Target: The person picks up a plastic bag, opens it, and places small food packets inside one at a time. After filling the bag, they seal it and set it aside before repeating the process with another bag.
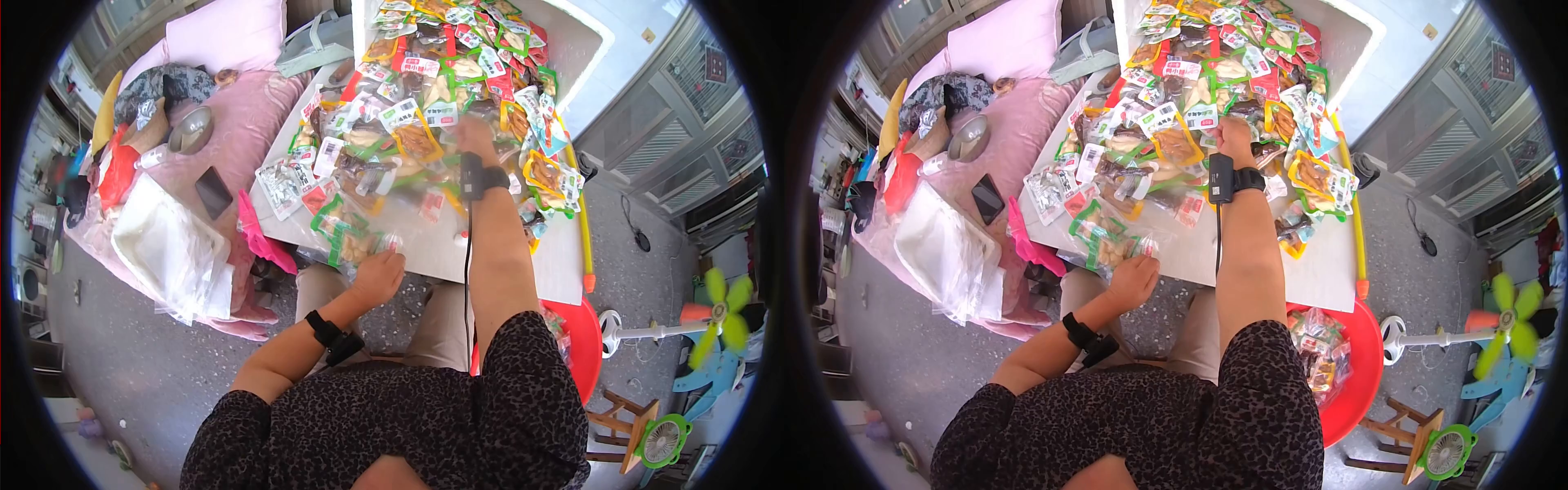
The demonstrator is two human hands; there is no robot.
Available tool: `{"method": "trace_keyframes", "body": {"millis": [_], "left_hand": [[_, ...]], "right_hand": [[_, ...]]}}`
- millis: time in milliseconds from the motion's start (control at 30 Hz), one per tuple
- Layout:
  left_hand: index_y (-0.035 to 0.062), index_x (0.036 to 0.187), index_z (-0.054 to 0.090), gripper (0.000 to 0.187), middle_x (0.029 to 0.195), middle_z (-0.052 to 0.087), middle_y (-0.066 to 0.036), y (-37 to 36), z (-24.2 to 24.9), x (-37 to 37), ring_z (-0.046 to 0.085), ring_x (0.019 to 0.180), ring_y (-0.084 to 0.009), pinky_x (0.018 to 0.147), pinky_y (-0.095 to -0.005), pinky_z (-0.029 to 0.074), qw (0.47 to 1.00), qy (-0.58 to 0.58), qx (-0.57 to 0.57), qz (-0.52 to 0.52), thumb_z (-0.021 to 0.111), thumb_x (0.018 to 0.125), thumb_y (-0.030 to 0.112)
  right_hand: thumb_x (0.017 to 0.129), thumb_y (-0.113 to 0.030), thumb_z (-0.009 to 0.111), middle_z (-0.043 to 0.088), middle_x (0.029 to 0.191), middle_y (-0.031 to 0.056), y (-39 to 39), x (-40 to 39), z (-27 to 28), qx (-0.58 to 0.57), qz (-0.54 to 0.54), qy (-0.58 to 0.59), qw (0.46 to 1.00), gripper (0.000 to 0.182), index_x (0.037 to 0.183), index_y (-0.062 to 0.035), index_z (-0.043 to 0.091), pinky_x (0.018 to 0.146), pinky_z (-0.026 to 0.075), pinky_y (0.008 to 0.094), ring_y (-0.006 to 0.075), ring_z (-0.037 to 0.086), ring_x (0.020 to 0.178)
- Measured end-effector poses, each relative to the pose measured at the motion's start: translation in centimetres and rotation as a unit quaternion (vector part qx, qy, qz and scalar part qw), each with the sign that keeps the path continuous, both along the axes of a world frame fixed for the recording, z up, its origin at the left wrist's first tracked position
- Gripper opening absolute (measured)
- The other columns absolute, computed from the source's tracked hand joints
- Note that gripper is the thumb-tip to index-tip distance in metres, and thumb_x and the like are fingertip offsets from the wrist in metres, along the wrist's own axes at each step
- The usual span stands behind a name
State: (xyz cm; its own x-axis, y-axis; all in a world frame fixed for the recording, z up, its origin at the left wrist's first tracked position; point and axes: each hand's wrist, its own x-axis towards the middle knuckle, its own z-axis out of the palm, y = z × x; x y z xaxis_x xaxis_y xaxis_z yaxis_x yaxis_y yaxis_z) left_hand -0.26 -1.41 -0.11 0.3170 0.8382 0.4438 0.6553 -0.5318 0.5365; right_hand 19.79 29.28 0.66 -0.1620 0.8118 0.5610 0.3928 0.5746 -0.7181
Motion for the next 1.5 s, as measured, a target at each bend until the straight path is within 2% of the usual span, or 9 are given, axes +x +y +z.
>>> {"method": "trace_keyframes", "body": {"millis": [167, 433, 533, 733, 800, 1033, 1267, 1367, 1500], "left_hand": [[0.0051, 0.073, 0.047, 0.004, 0.065, 0.048, -0.013, 0.0, -0.3, 0.0, 0.049, 0.059, -0.0312, 0.051, -0.0396, 0.039, 1.000, 0.027, -0.008, 0.005, 0.049, 0.070, 0.007], [0.0049, 0.071, 0.045, 0.004, 0.064, 0.049, -0.014, 0.2, -0.5, 0.2, 0.050, 0.061, -0.0322, 0.052, -0.0411, 0.039, 0.998, 0.047, -0.028, 0.021, 0.047, 0.072, 0.008], [0.0044, 0.071, 0.045, 0.005, 0.066, 0.050, -0.014, 0.2, -0.8, 0.4, 0.050, 0.062, -0.0326, 0.053, -0.0416, 0.039, 0.998, 0.046, -0.019, 0.028, 0.047, 0.072, 0.009], [0.0035, 0.073, 0.044, 0.006, 0.068, 0.050, -0.015, 0.2, -0.5, 0.4, 0.050, 0.063, -0.0341, 0.054, -0.0431, 0.039, 0.999, 0.025, 0.014, 0.035, 0.045, 0.073, 0.009], [0.0035, 0.073, 0.044, 0.006, 0.067, 0.050, -0.016, 0.0, -0.2, 0.5, 0.049, 0.064, -0.0345, 0.055, -0.0432, 0.039, 0.998, 0.020, 0.019, 0.048, 0.045, 0.073, 0.009], [0.0036, 0.073, 0.043, 0.006, 0.066, 0.050, -0.016, -0.6, 0.6, 0.8, 0.049, 0.065, -0.0348, 0.056, -0.0438, 0.039, 0.994, 0.045, 0.046, 0.092, 0.044, 0.072, 0.009], [0.0037, 0.075, 0.044, 0.008, 0.068, 0.050, -0.015, -0.8, -0.3, 0.4, 0.049, 0.064, -0.0347, 0.055, -0.0439, 0.038, 0.996, 0.030, 0.041, 0.069, 0.043, 0.073, 0.011], [0.0039, 0.075, 0.044, 0.008, 0.069, 0.050, -0.015, -0.8, -0.3, 0.3, 0.049, 0.064, -0.0346, 0.055, -0.0439, 0.038, 0.996, 0.036, 0.027, 0.077, 0.043, 0.073, 0.012], [0.0043, 0.075, 0.044, 0.007, 0.069, 0.050, -0.015, -1.1, 0.1, 0.0, 0.049, 0.064, -0.0349, 0.055, -0.0441, 0.038, 0.997, 0.034, 0.031, 0.057, 0.043, 0.074, 0.011]], "right_hand": [[0.073, -0.012, 0.048, 0.048, 0.064, 0.0029, -0.5, 0.5, -1.7, 0.053, 0.020, 0.024, 0.998, 0.005, 0.074, -0.0070, 0.047, 0.038, 0.032, 0.0198, 0.0119, 0.048, 0.052], [0.076, -0.008, 0.043, 0.051, 0.077, 0.0066, -12.1, 2.5, -3.0, -0.086, 0.065, 0.095, 0.990, 0.005, 0.079, -0.0049, 0.044, 0.051, 0.041, 0.0265, 0.0183, 0.052, 0.068], [0.076, -0.007, 0.042, 0.051, 0.086, 0.0083, -17.4, 3.0, -2.7, -0.241, 0.130, 0.270, 0.923, 0.008, 0.082, -0.0037, 0.044, 0.060, 0.043, 0.0320, 0.0218, 0.052, 0.079], [0.076, -0.005, 0.041, 0.050, 0.096, 0.0109, -24.8, 2.8, -2.8, -0.316, 0.141, 0.460, 0.818, 0.010, 0.086, -0.0028, 0.044, 0.067, 0.044, 0.0377, 0.0253, 0.051, 0.088], [0.077, -0.005, 0.041, 0.051, 0.096, 0.0112, -27.2, 1.4, -1.0, -0.377, 0.100, 0.572, 0.721, 0.010, 0.086, -0.0029, 0.044, 0.067, 0.045, 0.0371, 0.0249, 0.051, 0.087], [0.078, -0.006, 0.043, 0.054, 0.094, 0.0105, -31.6, -2.5, -0.9, -0.460, 0.110, 0.555, 0.684, 0.008, 0.086, -0.0034, 0.045, 0.062, 0.047, 0.0327, 0.0230, 0.054, 0.082], [0.076, -0.013, 0.051, 0.055, 0.088, 0.0086, -31.4, -1.3, -0.9, -0.562, 0.101, 0.407, 0.713, 0.016, 0.088, -0.0031, 0.047, 0.059, 0.046, 0.0303, 0.0202, 0.056, 0.075], [0.072, -0.016, 0.054, 0.056, 0.079, 0.0075, -31.3, 0.2, 1.0, -0.554, 0.010, 0.221, 0.803, 0.020, 0.084, -0.0013, 0.048, 0.054, 0.045, 0.0282, 0.0183, 0.056, 0.067], [0.069, -0.018, 0.056, 0.055, 0.070, 0.0104, -29.3, 2.3, 0.5, -0.357, -0.103, 0.066, 0.926, 0.026, 0.083, 0.0027, 0.048, 0.050, 0.043, 0.0278, 0.0175, 0.056, 0.061]]}}
